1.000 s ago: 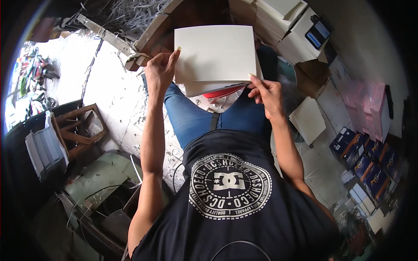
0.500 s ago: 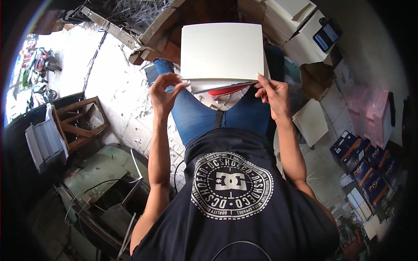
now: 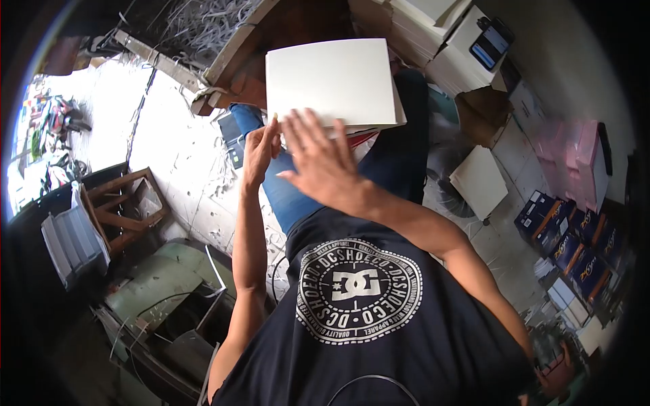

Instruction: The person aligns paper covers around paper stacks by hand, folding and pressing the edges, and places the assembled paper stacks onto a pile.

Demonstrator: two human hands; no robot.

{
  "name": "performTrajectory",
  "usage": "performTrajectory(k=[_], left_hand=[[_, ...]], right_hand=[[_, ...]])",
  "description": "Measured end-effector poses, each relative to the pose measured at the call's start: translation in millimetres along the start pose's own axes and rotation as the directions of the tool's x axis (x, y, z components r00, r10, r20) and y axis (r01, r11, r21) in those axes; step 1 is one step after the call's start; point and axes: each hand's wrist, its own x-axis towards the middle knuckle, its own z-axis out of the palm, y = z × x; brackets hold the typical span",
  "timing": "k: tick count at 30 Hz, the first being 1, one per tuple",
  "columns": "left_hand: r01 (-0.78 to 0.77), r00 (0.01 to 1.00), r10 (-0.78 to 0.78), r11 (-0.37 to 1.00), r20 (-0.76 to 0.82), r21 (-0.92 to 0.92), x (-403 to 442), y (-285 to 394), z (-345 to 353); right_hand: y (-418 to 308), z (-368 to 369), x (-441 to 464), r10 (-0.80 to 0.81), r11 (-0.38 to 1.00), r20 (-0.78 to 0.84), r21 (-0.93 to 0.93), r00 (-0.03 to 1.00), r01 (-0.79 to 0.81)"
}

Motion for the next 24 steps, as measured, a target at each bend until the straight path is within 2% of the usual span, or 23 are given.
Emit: performTrajectory(k=[1,2,3,7,10,12,14,15,18,19,20,21,22,23,24], left_hand=[[-0.022,0.999,0.022,1.0,-0.03,0.022,-0.9,5.1,4.6],[0.025,0.998,-0.025,1.0,-0.049,0.001,-2.8,10.1,7.4],[0.016,0.999,-0.017,1.0,-0.042,-0.026,-0.9,6.6,6.9],[0.015,0.999,-0.018,0.998,-0.043,-0.063,-0.4,-5.2,5.1],[0.01,1.0,-0.012,0.996,-0.022,-0.089,0.3,-11.4,1.4],[-0.012,0.999,0.008,0.997,-0.053,-0.079,-1.4,-9.7,3.0],[-0.054,0.994,0.05,0.998,-0.1,-0.045,-10.4,1.4,8.1],[-0.087,0.984,0.081,0.996,-0.159,-0.029,-15.7,7.5,7.8],[-0.121,0.929,0.079,0.988,-0.363,-0.096,-46.4,52.7,29.0],[-0.14,0.941,0.128,0.99,-0.314,-0.018,-58.6,69.9,32.8],[-0.169,0.946,0.179,0.984,-0.27,0.062,-67.3,84.3,34.5],[-0.243,0.932,0.249,0.968,-0.263,0.057,-72.2,93.9,39.2],[-0.311,0.914,0.313,0.949,-0.257,0.05,-78.0,102.7,45.8],[-0.352,0.891,0.362,0.932,-0.275,0.086,-83.9,116.6,50.6],[-0.406,0.899,0.404,0.913,-0.167,0.022,-86.6,126.3,43.8]], right_hand=[[-9.4,7.2,7.7,-0.013,0.997,0.048,-0.08,0.999,0.017],[-13.6,12.6,11.7,-0.024,0.986,0.1,-0.16,0.995,0.04],[-13.0,15.3,9.5,-0.049,0.974,0.071,-0.218,0.996,0.063],[25.2,2.8,-22.5,0.118,0.993,0.013,0.017,0.993,-0.118],[72.5,-18.4,-61.9,0.196,0.978,-0.058,-0.06,0.979,-0.199],[93.5,-24.4,-77.7,0.162,0.976,-0.095,-0.133,0.982,-0.174],[90.6,-38.0,-65.8,0.19,0.976,-0.072,-0.091,0.979,-0.196],[83.2,-41.1,-55.3,0.209,0.978,-0.131,0.013,0.969,-0.209],[50.7,-48.5,-17.3,0.085,0.973,-0.294,0.232,0.952,-0.015],[41.1,-45.0,-5.6,0.045,0.98,-0.356,0.196,0.934,0.028],[36.5,-29.9,8.5,-0.024,0.996,-0.426,0.072,0.905,0.06],[34.8,-28.7,14.4,-0.048,0.978,-0.427,0.163,0.903,0.129],[33.8,-35.7,17.7,0.004,0.952,-0.518,0.264,0.855,0.156],[40.4,-46.9,12.9,0.048,0.936,-0.544,0.318,0.838,0.153],[51.0,-67.4,2.3,0.088,0.916,-0.562,0.369,0.822,0.154]])
